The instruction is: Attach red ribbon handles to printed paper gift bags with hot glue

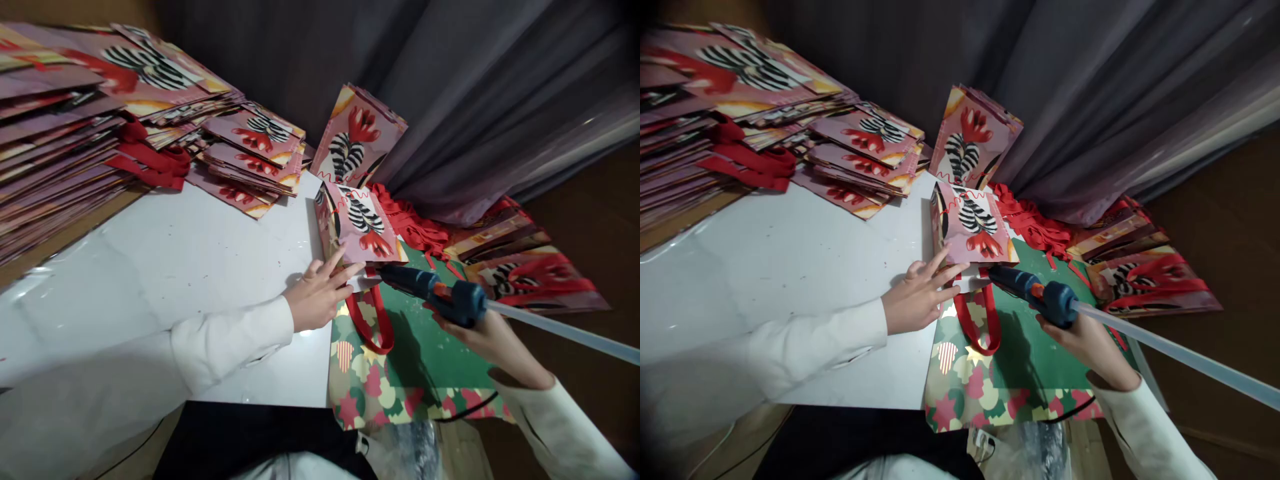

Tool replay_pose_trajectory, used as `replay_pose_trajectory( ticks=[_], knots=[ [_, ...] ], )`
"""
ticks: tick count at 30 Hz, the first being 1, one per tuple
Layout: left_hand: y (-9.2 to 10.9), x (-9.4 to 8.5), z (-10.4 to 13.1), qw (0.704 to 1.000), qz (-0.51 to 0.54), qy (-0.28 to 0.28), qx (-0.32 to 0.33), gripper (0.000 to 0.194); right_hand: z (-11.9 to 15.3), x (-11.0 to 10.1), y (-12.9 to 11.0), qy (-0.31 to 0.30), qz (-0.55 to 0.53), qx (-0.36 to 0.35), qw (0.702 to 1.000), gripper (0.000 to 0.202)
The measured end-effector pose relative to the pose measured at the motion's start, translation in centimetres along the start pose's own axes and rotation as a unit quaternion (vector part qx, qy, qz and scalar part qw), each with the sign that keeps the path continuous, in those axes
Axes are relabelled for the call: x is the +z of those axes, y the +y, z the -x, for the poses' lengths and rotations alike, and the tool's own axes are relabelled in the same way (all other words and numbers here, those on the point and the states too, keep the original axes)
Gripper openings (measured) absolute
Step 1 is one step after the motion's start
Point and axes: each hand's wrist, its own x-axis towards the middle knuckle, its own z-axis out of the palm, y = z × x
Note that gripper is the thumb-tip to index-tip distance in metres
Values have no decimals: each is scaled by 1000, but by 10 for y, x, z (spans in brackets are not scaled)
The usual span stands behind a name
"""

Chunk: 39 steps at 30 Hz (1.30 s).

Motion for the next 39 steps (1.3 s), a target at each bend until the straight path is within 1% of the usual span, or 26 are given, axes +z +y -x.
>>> replay_pose_trajectory(
  ticks=[3, 5, 8, 12, 15, 18, 20, 22, 25, 27, 30, 33, 35, 36, 38, 39],
  knots=[
    [-2, 1, -1, 1000, -10, -16, 5, 33, -4, 6, 2, -33, -27, 7, 999, 31],
    [-3, 1, -1, 999, -12, -33, 6, 35, -8, 8, 3, -37, -14, -12, 999, 33],
    [-2, -1, -1, 999, -19, -47, 3, 39, -16, 7, -5, -36, 67, -59, 995, 30],
    [-1, -4, 0, 999, -31, -43, 0, 39, -31, 0, -24, -30, 198, -109, 974, 14],
    [0, -5, 0, 998, -34, -45, -1, 36, -43, -3, -34, -48, 247, -132, 959, 11],
    [0, -4, 0, 998, -31, -45, -2, 31, -50, -4, -35, -49, 281, -130, 949, 12],
    [-1, -4, 0, 999, -30, -41, -1, 31, -51, -5, -33, -50, 280, -117, 952, 13],
    [-1, -4, 0, 999, -30, -35, 2, 34, -49, -4, -31, -49, 257, -107, 959, 15],
    [-1, -4, 0, 999, -29, -29, 4, 38, -44, -1, -25, -35, 198, -94, 975, 20],
    [-1, -4, 0, 999, -30, -29, 4, 38, -41, 2, -19, -32, 140, -82, 986, 25],
    [-1, -3, 0, 999, -30, -31, 6, 36, -36, 4, -11, -45, 25, -47, 998, 29],
    [-2, -2, 0, 999, -29, -28, 9, 37, -26, 3, -10, -64, -104, 20, 992, 37],
    [-2, -2, 1, 999, -32, -25, 9, 39, -15, 3, -12, -70, -165, 94, 979, 42],
    [-2, -2, 1, 999, -34, -24, 8, 39, -10, 4, -13, -69, -181, 144, 970, 43],
    [-1, -2, 2, 999, -37, -22, 8, 39, 0, 7, -15, -53, -197, 249, 947, 44],
    [-1, -2, 2, 999, -38, -22, 9, 39, 5, 9, -15, -41, -208, 291, 933, 46]
  ],
)
